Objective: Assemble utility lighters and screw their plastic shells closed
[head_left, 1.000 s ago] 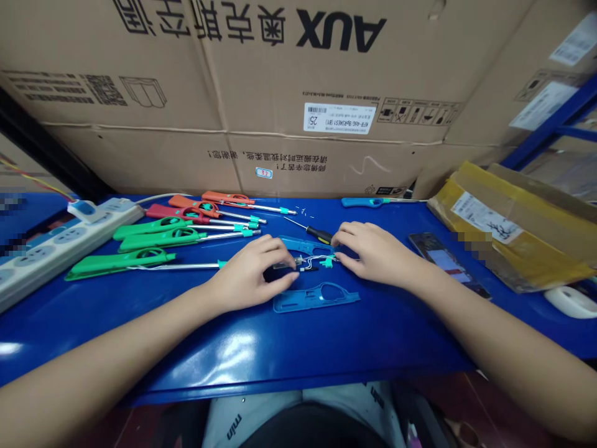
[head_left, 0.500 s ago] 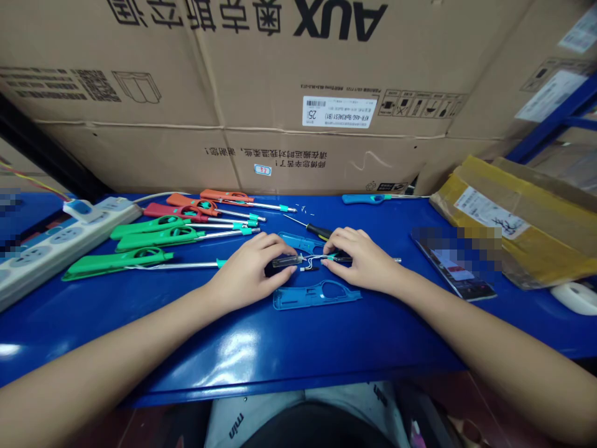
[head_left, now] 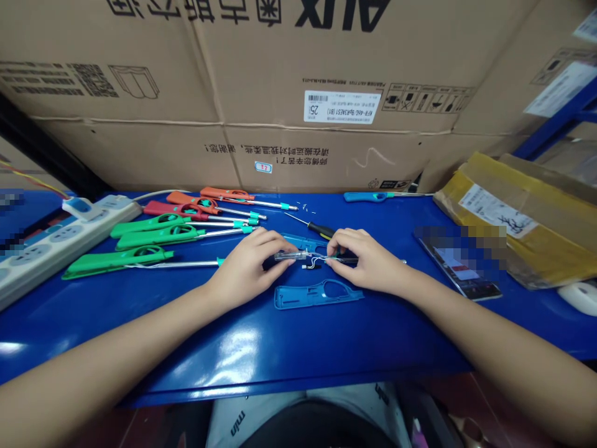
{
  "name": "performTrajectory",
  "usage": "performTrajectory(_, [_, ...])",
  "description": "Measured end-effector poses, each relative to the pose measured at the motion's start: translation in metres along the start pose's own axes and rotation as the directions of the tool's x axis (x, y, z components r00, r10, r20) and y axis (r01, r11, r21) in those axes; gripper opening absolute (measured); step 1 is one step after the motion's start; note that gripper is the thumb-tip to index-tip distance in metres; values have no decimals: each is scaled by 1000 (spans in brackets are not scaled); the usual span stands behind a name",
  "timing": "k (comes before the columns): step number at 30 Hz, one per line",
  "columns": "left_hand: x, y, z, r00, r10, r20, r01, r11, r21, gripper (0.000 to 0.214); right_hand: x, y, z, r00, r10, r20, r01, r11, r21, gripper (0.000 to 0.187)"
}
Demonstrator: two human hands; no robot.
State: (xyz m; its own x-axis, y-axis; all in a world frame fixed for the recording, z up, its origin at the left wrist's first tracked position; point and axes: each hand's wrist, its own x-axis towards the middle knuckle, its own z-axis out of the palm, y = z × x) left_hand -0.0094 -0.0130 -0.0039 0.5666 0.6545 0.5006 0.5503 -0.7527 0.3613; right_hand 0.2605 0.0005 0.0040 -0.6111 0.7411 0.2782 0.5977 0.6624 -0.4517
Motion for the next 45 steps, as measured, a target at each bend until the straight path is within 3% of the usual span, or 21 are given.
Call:
performTrajectory(7, [0,6,-5,995,102,9,-102,995,4,18,-1,1,-3,999,-6,32,5,1000,24,5])
performTrajectory(16, [0,8,-7,993,112,30,-113,994,3,20,-1,2,-8,999,-18,38,18,1000,-4,5])
performTrajectory(22, [-1,7,-7,991,134,0,-134,991,22,20,-2,2,-13,994,-12,110,12,1000,-7,19])
performTrajectory(28, [0,7,-7,989,149,-11,-148,989,27,20,-4,3,-19,983,-106,152,116,992,-56,11])
performTrajectory(36, [-1,8,-7,987,158,-17,-158,987,24,19,-3,3,-12,981,-132,141,138,990,-32,11])
performTrajectory(42, [0,12,-7,993,114,7,-114,992,-55,19,-3,5,-16,983,-124,138,133,990,-55,11])
performTrajectory(45, [0,14,-8,988,147,41,-139,979,-151,17,-4,3,-19,983,-132,130,137,990,-37,6])
